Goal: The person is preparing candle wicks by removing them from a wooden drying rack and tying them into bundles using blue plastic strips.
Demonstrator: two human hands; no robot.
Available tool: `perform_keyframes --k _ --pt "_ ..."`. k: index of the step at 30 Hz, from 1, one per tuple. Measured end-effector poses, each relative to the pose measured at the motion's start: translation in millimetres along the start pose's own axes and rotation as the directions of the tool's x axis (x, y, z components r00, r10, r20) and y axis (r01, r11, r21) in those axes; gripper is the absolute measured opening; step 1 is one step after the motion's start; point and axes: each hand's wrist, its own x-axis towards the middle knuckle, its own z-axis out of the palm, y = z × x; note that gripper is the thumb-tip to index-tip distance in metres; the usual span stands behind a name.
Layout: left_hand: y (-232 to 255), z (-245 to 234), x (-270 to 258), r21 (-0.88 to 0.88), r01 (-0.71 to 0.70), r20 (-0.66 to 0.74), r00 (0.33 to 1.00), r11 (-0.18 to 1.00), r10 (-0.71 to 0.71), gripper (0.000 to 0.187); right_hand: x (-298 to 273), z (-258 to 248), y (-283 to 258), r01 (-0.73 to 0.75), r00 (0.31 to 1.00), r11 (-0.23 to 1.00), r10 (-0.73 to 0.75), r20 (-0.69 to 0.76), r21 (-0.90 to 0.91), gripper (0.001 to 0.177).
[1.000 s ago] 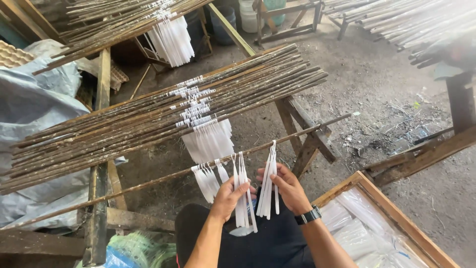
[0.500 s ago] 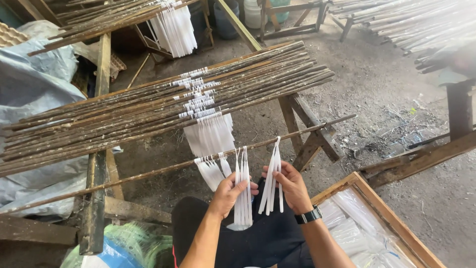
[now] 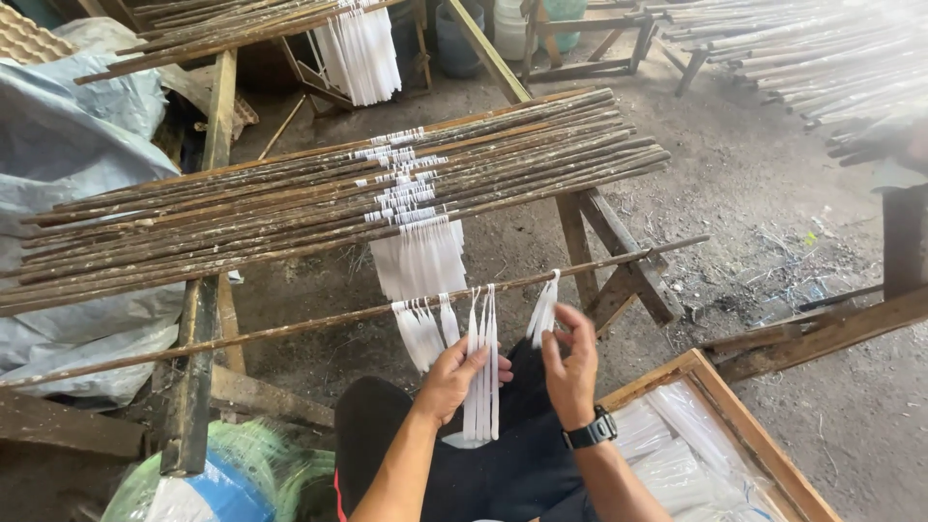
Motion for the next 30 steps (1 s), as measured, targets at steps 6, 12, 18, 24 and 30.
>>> perform_keyframes --k 6,12,18,24,30 --pt "16.6 12.2 -6.0 0.129 0.022 -0.034 0.999 0.991 -0.018 0.031 2.4 24.1 -34.1 0.080 0.957 0.996 -0.091 0.276 0.050 0.030" --pt "44.7 7.4 -27.1 0.874 0.197 -0.107 0.970 0.445 -0.220 0.045 10.6 35.1 -28.1 -0.481 0.727 0.808 0.152 0.669 0.339 0.027" --pt "91.9 -22.3 -54.9 0.968 -0.251 0.156 0.637 0.011 0.755 0.015 9.7 37.8 -4.4 -0.443 0.739 0.842 0.149 0.657 0.308 0.028" --pt "95.4 -106.0 -35.4 0.966 0.121 0.115 0.596 -0.230 0.794 0.034 29.3 29.7 33.3 -0.196 0.952 0.864 0.054 0.303 0.464 0.019" --pt "90.0 -114.3 -31.8 0.937 0.156 0.171 0.576 -0.313 0.799 0.031 11.3 9.3 -22.2 0.194 0.981 0.974 -0.194 0.013 -0.118 0.038"
